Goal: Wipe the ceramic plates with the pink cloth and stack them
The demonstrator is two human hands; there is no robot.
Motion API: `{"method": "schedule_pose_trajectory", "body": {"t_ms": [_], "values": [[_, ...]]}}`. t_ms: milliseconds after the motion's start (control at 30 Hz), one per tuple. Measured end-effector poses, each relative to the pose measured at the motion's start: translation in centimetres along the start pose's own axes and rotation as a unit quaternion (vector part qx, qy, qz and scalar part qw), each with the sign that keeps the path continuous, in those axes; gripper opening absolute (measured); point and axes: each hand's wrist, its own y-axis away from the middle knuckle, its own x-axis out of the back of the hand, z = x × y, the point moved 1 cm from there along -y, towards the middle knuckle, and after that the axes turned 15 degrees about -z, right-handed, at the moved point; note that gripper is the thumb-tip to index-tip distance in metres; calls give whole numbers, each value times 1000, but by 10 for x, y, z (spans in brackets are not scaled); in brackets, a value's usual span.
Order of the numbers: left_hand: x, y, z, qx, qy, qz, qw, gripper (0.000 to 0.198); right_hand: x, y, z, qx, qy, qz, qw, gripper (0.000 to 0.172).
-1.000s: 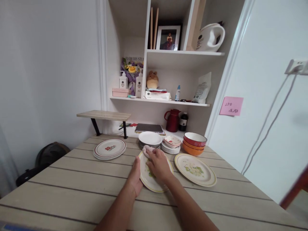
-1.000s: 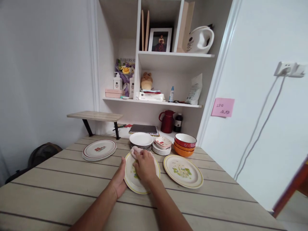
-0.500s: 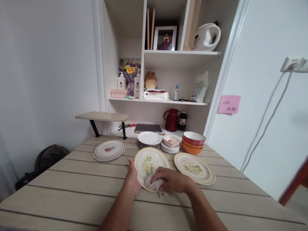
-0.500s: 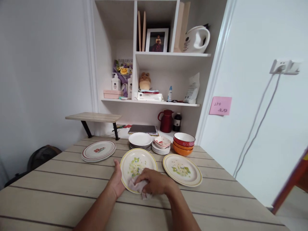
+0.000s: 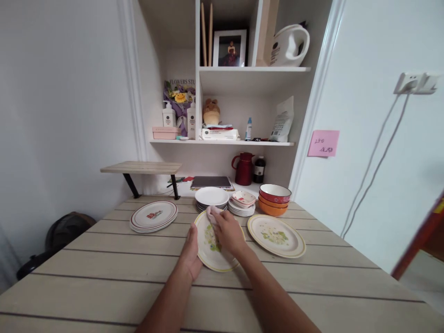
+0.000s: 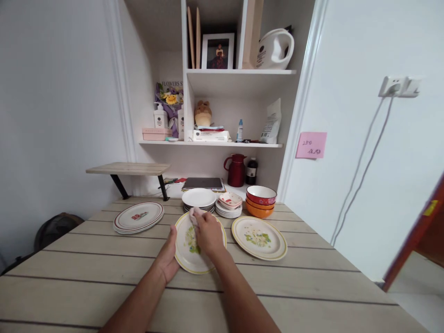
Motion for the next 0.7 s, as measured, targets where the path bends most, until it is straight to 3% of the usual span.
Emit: {"method": "schedule_pose_trajectory", "body": {"t_ms": [100,200,367,433,500,567,700], "values": [[-3,1,0,7,-5,16,1000,71,-5,5,-22,125,-27,-16,992,62],[0,3,0,11,-7,46,999,77,-3,16,-31,192,-89,-63,975,57],[4,3,0,20,10,19,1000,88,13,38,-5,225,-145,-219,938,53],[3,3,0,10,11,16,1000,92,20,45,14,196,-144,-289,926,54],[2,2,1,5,4,22,1000,90,25,47,31,133,-150,-307,930,53],[1,2,1,7,1,16,1000,84,27,46,44,59,-148,-267,951,53],[0,3,3,-4,-15,22,1000,74,23,36,52,-64,-81,-121,987,55]]}}
